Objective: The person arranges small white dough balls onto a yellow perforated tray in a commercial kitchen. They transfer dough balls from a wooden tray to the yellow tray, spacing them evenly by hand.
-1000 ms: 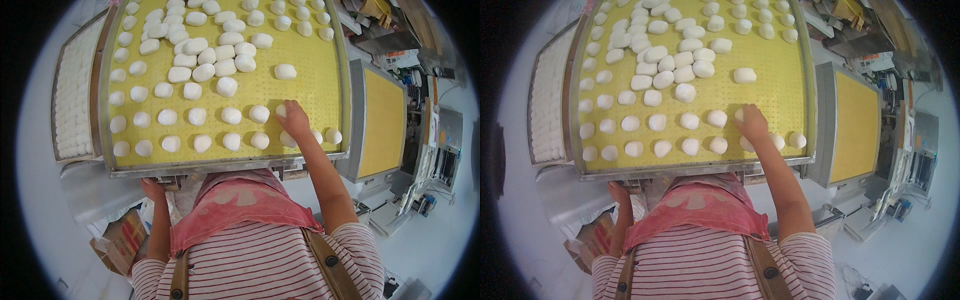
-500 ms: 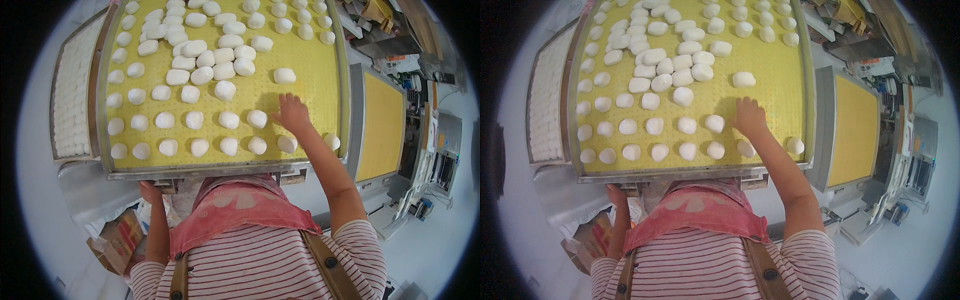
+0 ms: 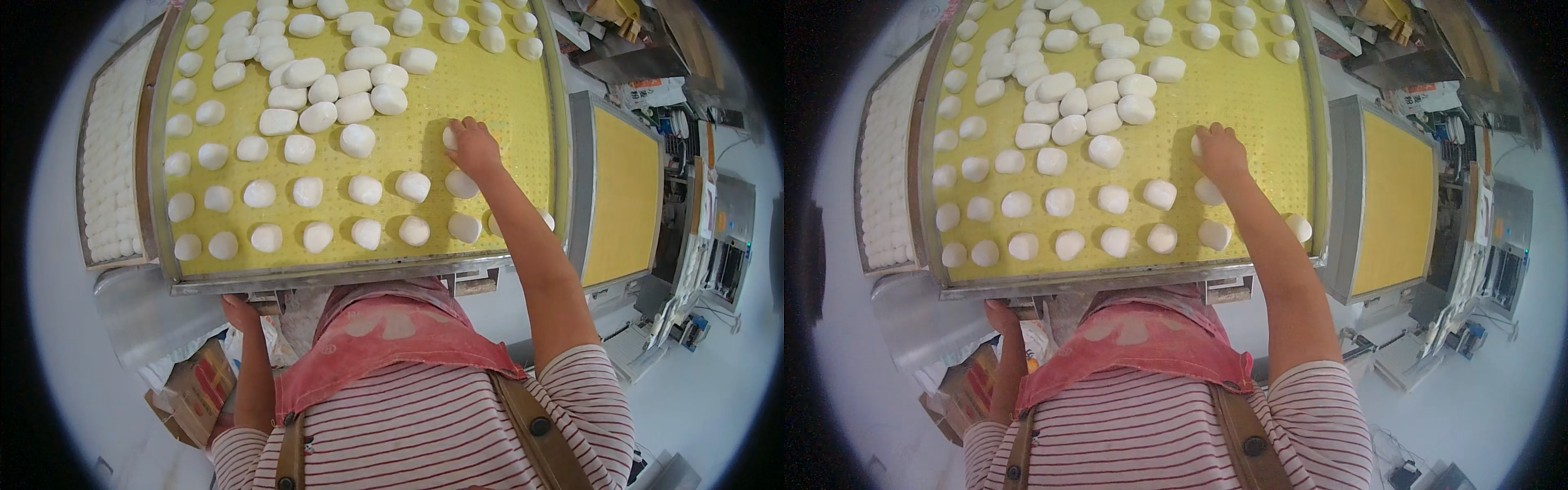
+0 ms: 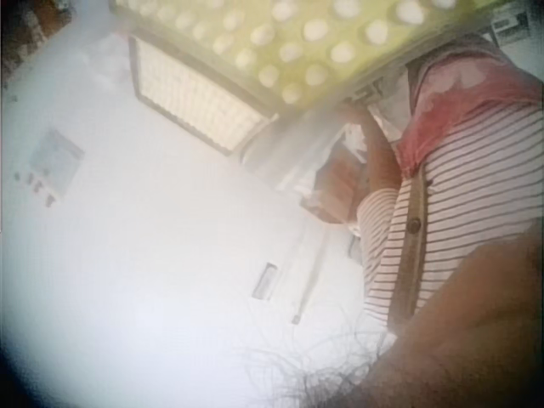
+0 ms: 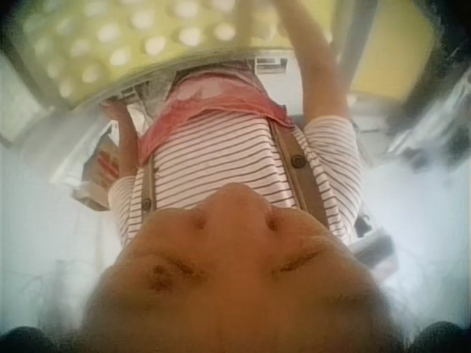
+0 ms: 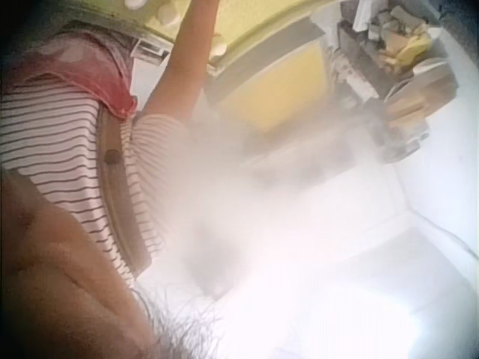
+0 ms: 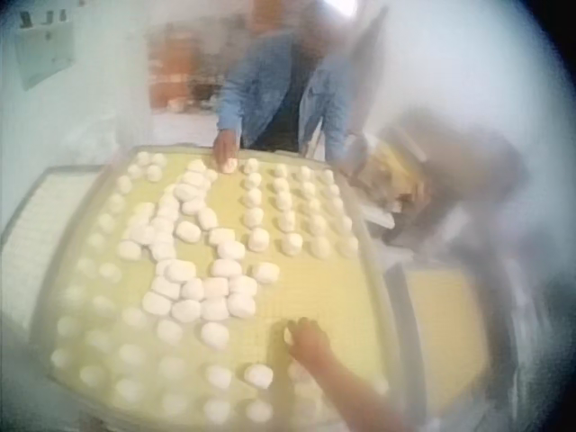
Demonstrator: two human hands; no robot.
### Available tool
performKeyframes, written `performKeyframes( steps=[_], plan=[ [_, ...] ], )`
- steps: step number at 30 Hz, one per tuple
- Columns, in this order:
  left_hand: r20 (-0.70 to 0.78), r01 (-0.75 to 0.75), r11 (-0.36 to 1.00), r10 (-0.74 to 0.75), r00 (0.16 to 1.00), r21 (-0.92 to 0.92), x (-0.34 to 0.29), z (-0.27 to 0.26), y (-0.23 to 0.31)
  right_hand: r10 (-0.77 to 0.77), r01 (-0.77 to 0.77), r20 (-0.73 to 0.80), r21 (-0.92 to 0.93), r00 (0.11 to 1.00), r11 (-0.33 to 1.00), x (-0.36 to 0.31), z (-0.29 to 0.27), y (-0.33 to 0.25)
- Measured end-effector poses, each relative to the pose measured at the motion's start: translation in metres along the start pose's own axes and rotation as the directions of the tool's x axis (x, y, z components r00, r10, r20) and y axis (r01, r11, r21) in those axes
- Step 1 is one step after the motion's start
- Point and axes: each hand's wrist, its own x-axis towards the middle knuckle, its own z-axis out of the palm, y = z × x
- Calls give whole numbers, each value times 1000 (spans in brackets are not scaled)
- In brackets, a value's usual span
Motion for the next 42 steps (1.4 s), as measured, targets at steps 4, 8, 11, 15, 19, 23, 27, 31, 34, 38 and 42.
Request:
performKeyframes(
  steps=[4, 8, 11, 15, 19, 23, 27, 31, 34, 38, 42],
  plan=[
    [38, 90, 993, -88, 995, -76, -2, -2, 12, 111, -87, -37, 410, 993, 908, -19, 5, 44],
    [58, 105, 982, -97, 994, -155, 6, 4, -21, 192, -179, 41, 586, 980, 790, -68, 18, 83],
    [72, 81, 984, -71, 995, -161, 9, 10, -30, 161, -121, -124, 278, 979, 953, -95, 31, 81],
    [-66, -71, 992, 65, 996, -106, 10, 9, -37, 230, -231, 28, 191, 973, 954, -97, 19, 72],
    [10, 11, 986, -9, 1000, -169, 3, 4, 0, 265, -264, 1, 98, 964, 960, -94, 20, 73],
    [57, 38, 989, -30, 998, -141, 7, 2, -21, 249, -249, 8, 52, 968, 967, -85, 37, 75],
    [37, 87, 957, -80, 996, -276, 1, 8, -19, 297, -311, 191, 51, 936, 949, -77, -4, 63],
    [-7, 2, 990, -3, 1000, -144, -2, 3, -13, 57, -45, -91, 128, 994, 991, -51, -33, 45],
    [-51, -49, 993, 44, 998, -107, -5, 1, 3, -183, 242, -272, 203, 945, 949, -13, -37, -15],
    [-64, -58, 996, 53, 997, -70, -5, -1, 7, -372, 454, -405, 124, 835, 883, 35, -21, -86],
    [-97, -102, 992, 94, 991, -80, -7, -3, 16, -418, 444, -417, -37, 807, 895, 48, 5, -101]
  ],
)
